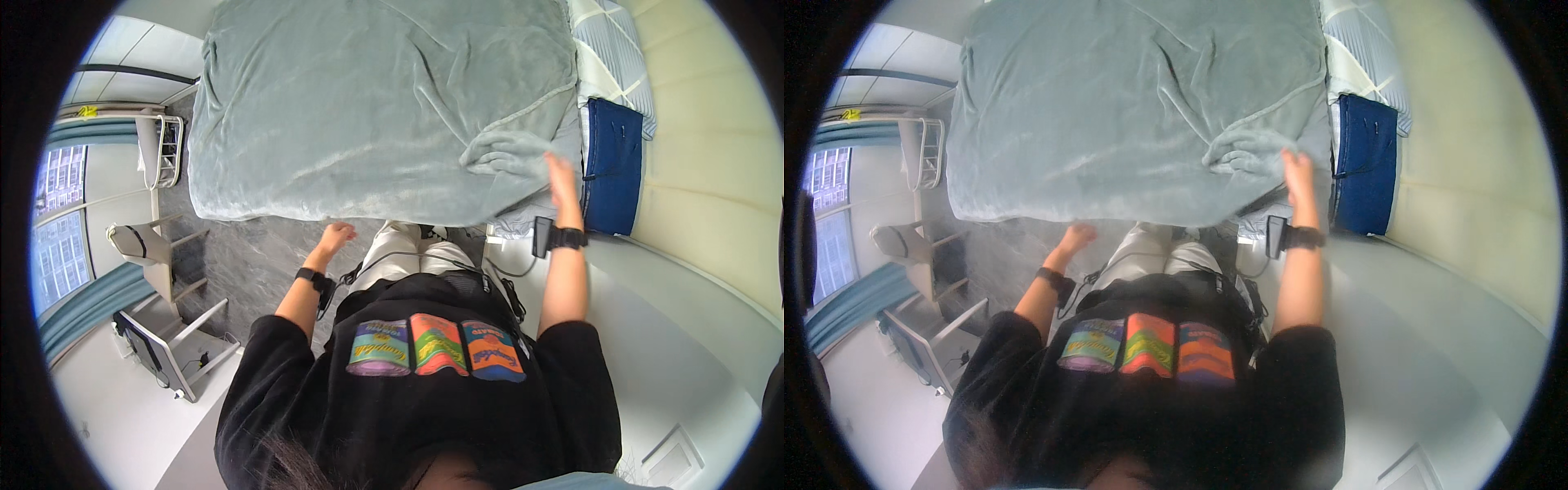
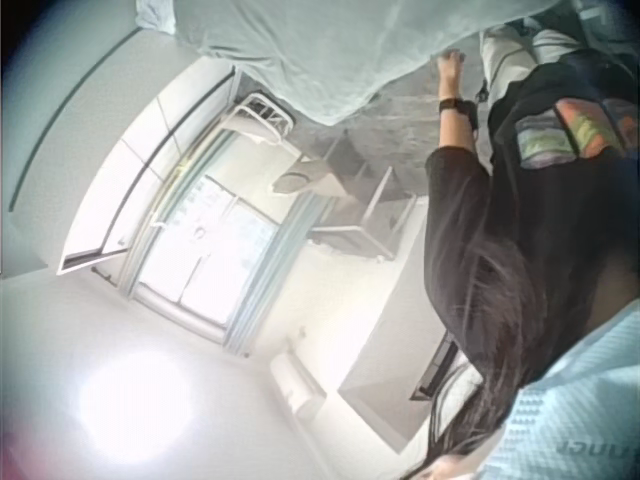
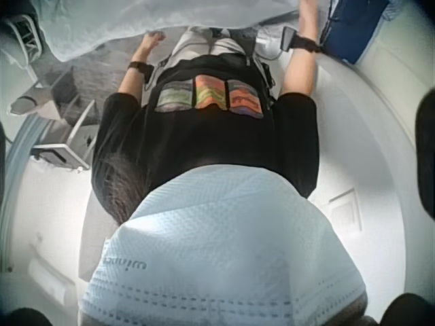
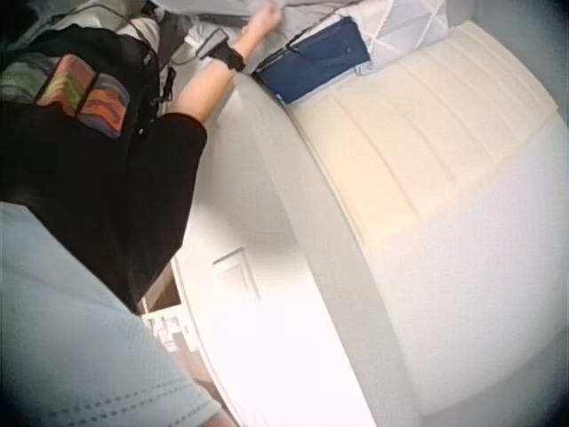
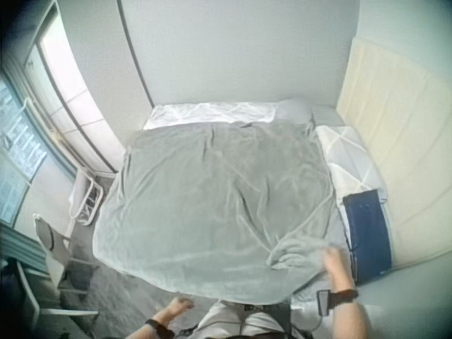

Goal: The person spreads and smooths a gray blanket over a bed, then walks to a desk to pack a white game controller and a cable into a black carrying case, which is placed on a shelf.

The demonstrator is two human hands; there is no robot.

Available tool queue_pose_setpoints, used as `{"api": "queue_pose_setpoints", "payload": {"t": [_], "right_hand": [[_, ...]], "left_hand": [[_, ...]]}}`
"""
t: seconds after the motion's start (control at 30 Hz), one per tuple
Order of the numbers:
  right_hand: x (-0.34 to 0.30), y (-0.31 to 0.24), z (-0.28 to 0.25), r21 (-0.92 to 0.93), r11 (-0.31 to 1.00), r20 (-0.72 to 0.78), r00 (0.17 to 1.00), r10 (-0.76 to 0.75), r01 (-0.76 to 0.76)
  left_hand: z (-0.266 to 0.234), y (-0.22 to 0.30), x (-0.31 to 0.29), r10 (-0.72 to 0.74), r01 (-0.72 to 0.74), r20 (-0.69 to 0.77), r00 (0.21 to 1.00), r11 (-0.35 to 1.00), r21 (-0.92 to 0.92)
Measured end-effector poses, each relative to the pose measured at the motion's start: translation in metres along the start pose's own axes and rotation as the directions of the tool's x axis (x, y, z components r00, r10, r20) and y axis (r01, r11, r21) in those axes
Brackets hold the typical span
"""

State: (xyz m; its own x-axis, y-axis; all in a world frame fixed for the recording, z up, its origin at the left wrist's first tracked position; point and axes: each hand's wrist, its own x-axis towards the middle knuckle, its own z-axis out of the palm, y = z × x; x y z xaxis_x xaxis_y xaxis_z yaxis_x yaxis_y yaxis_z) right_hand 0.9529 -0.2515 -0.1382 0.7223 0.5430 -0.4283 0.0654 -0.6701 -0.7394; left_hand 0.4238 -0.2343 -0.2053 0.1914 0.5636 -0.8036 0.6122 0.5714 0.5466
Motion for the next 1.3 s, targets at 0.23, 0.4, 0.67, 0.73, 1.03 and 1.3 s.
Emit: {"api": "queue_pose_setpoints", "payload": {"t": [0.23, 0.4, 0.67, 0.73, 1.03, 1.3], "right_hand": [[-0.121, -0.139, -0.085, 0.697, 0.381, -0.437, 0.781, -0.446, 0.608], [-0.149, -0.137, -0.110, 0.687, 0.399, -0.495, 0.794, -0.353, 0.607], [-0.122, -0.098, -0.125, 0.592, 0.450, -0.615, 0.736, -0.284, 0.669], [-0.105, -0.086, -0.127, 0.617, 0.500, -0.575, 0.782, -0.242, 0.608], [-0.059, -0.051, -0.113, 0.611, 0.695, -0.520, 0.854, -0.008, 0.379], [-0.111, -0.094, -0.108, 0.376, 0.776, -0.692, 0.710, -0.129, 0.506]], "left_hand": [[0.065, 0.015, 0.043, 0.005, 0.092, 0.153, 0.988, 0.779, -0.620], [0.017, 0.083, 0.073, 0.207, -0.254, -0.292, 0.934, -0.193, -0.948], [-0.055, 0.061, 0.023, -0.053, -0.361, -0.364, 0.930, 0.069, -0.930], [-0.026, 0.026, -0.004, -0.202, -0.294, -0.364, 0.909, 0.309, -0.905], [0.021, -0.014, -0.139, -0.217, -0.216, -0.346, 0.913, 0.464, -0.859], [0.001, -0.044, -0.179, -0.209, 0.138, -0.083, 0.974, 0.847, -0.514]]}}
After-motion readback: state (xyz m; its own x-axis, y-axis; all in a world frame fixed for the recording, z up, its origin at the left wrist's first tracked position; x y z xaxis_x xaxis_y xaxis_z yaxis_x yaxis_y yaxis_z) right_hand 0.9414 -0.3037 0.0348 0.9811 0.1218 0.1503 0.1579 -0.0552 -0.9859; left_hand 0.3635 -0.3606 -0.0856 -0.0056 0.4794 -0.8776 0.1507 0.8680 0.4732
